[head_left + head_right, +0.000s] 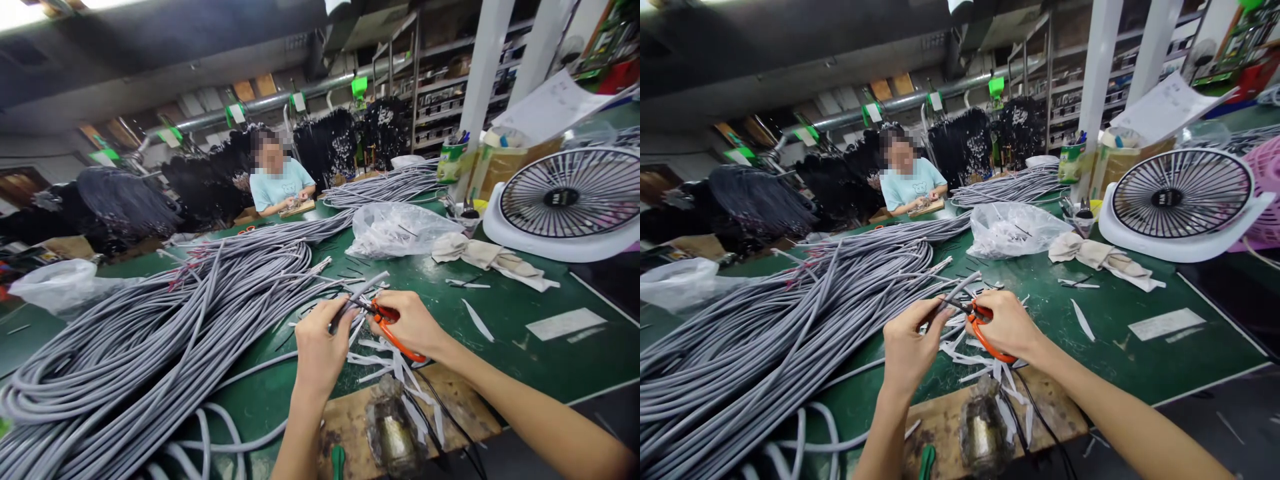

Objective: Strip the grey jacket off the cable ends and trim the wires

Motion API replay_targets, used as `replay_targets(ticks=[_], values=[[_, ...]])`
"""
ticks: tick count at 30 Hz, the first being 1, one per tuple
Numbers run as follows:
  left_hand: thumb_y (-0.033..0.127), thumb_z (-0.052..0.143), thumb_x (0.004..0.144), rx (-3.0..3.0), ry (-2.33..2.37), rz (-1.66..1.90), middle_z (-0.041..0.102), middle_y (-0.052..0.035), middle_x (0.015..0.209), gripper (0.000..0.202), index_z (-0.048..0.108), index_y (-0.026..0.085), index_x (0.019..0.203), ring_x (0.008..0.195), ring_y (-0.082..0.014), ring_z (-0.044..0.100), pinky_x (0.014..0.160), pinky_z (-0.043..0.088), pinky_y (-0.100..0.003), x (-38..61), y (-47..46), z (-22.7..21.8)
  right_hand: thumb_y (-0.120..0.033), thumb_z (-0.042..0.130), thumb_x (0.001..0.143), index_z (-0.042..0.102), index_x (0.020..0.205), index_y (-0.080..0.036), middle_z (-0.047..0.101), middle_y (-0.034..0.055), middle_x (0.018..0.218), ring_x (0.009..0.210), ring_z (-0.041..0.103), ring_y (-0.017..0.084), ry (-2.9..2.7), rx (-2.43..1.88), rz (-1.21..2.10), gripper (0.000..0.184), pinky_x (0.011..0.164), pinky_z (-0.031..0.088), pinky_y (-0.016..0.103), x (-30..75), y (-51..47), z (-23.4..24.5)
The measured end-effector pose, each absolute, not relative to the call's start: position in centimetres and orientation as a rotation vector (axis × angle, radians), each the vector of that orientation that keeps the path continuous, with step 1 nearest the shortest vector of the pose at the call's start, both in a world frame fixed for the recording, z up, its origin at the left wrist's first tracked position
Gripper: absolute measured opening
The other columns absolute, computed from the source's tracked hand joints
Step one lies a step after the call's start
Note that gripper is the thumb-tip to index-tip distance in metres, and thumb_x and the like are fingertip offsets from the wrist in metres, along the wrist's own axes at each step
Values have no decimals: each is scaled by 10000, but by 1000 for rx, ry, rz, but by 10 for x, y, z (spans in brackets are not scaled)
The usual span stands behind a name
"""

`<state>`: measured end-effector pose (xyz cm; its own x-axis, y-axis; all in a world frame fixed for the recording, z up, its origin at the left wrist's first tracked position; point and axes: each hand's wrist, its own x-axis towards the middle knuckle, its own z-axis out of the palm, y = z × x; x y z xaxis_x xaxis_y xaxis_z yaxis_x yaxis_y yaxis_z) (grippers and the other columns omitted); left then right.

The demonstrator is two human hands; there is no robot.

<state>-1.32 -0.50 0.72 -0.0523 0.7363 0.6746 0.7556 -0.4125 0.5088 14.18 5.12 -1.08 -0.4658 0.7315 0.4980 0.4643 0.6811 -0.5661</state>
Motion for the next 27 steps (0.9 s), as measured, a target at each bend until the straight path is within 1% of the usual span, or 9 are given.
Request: replay_targets(ticks=[3,7,10,14,16,18,21,23,27], values=[[198,583,769,-2055,-1720,-1601,665,-32,793,132,644,168,883,702,-125,616,667,475,-221,-10,-7,7,-172,536,657,375,480,-172,373,-50,499,474,329,72,-2116,-926,454,240,481,251,209,142,50,-11],[163,539,795,-2009,-1608,-1586,649,-37,756,128,646,147,863,684,-119,598,652,449,-215,-6,-11,8,-183,526,681,378,481,-171,368,-48,499,466,320,71,-2123,-844,465,249,478,255,208,143,49,-9],[179,495,820,-2097,-1674,-1637,633,-27,690,159,648,141,837,612,-113,577,586,430,-209,-6,-14,10,-206,531,697,463,562,-165,419,-33,560,507,362,84,-2149,-767,492,157,504,294,208,145,50,-5],[213,451,844,-2287,-1800,-1641,580,1,568,223,653,148,775,501,-102,526,510,393,-212,-8,-16,13,-170,540,667,535,664,-160,488,-11,637,581,405,105,-2152,-723,524,12,549,332,214,148,49,0],[198,461,837,-2292,-1738,-1592,602,-10,616,196,649,151,811,540,-110,542,538,403,-216,-7,-17,14,-150,536,653,547,659,-156,485,-13,624,567,395,102,-2155,-728,523,13,538,325,214,149,50,0],[177,484,821,-2234,-1635,-1532,629,-34,732,161,631,159,886,623,-124,565,584,418,-222,-3,-18,13,-142,536,642,559,655,-152,476,-15,609,552,389,99,-2155,-743,523,29,525,317,213,151,51,-1],[142,454,830,-2072,-1575,-1416,618,-72,846,184,582,157,963,741,-147,572,659,419,-239,6,-20,7,-144,541,633,560,642,-147,470,-17,598,536,381,91,-2143,-748,519,21,514,307,210,152,51,-4],[125,401,851,-1957,-1616,-1336,608,-77,824,192,554,150,965,744,-154,565,656,396,-244,12,-22,2,-144,546,624,548,619,-146,451,-24,578,519,360,85,-2150,-742,512,6,501,294,209,152,50,-5],[168,336,879,-1989,-1825,-1331,558,-21,671,175,507,175,839,578,-130,499,550,313,-246,15,-25,2,-140,547,623,526,606,-152,427,-30,577,520,342,85,-2192,-722,522,30,499,292,209,152,48,-1]])
